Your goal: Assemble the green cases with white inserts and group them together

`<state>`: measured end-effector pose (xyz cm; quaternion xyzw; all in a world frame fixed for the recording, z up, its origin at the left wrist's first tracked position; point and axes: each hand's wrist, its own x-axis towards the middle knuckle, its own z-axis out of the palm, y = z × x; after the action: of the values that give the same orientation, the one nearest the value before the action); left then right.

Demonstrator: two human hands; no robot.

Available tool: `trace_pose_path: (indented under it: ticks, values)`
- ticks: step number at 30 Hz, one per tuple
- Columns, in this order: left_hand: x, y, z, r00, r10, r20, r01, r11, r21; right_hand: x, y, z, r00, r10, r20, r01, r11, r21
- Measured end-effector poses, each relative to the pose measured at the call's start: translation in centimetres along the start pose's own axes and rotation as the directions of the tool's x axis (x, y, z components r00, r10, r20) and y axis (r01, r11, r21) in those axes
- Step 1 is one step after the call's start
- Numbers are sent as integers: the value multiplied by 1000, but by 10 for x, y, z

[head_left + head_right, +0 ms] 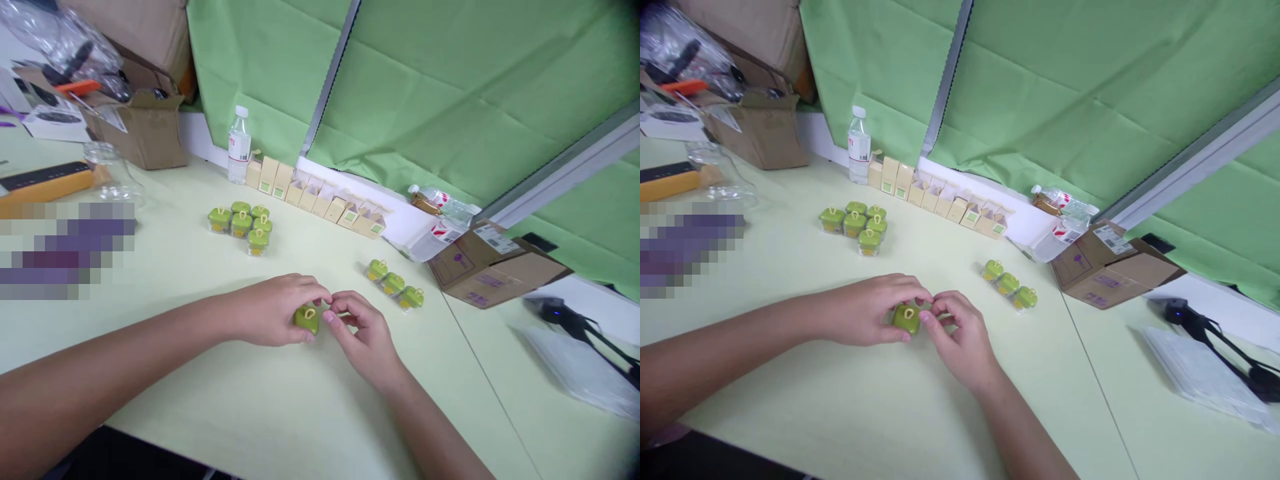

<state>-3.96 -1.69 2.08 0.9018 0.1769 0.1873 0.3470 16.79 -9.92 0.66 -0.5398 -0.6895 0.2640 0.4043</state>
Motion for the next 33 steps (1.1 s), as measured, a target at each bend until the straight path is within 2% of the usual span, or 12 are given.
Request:
trace_pose_path:
  ticks: [4, 8, 11, 14, 17, 22, 33]
  values:
    - [-12, -3, -37, 976, -172, 135, 164, 984, 68, 0, -1, -1, 1000, -5, -14, 4, 998, -68]
    - [-29, -20, -82, 905, -379, 194, 343, 919, 197, -1, -1, 0, 1000, -13, -3, 13, 997, -76]
    - [-41, -41, -111, 854, -508, 112, 468, 845, 260, -2, -1, 1, 1000, -21, 21, 23, 997, -78]
    - [-47, -63, -129, 844, -532, -66, 527, 801, 285, -2, -2, 2, 999, -23, 45, 27, 996, -87]
    - [-47, -79, -134, 849, -498, -176, 528, 792, 308, -3, -3, 3, 997, -31, 66, 37, 995, -91]
    - [-42, -91, -129, 858, -474, -199, 512, 821, 253, -4, -3, 3, 996, -47, 78, 55, 993, -104]
    - [-41, -85, -119, 894, -356, -272, 424, 869, 254, -4, -6, 0, 995, -65, 82, 76, 988, -138]
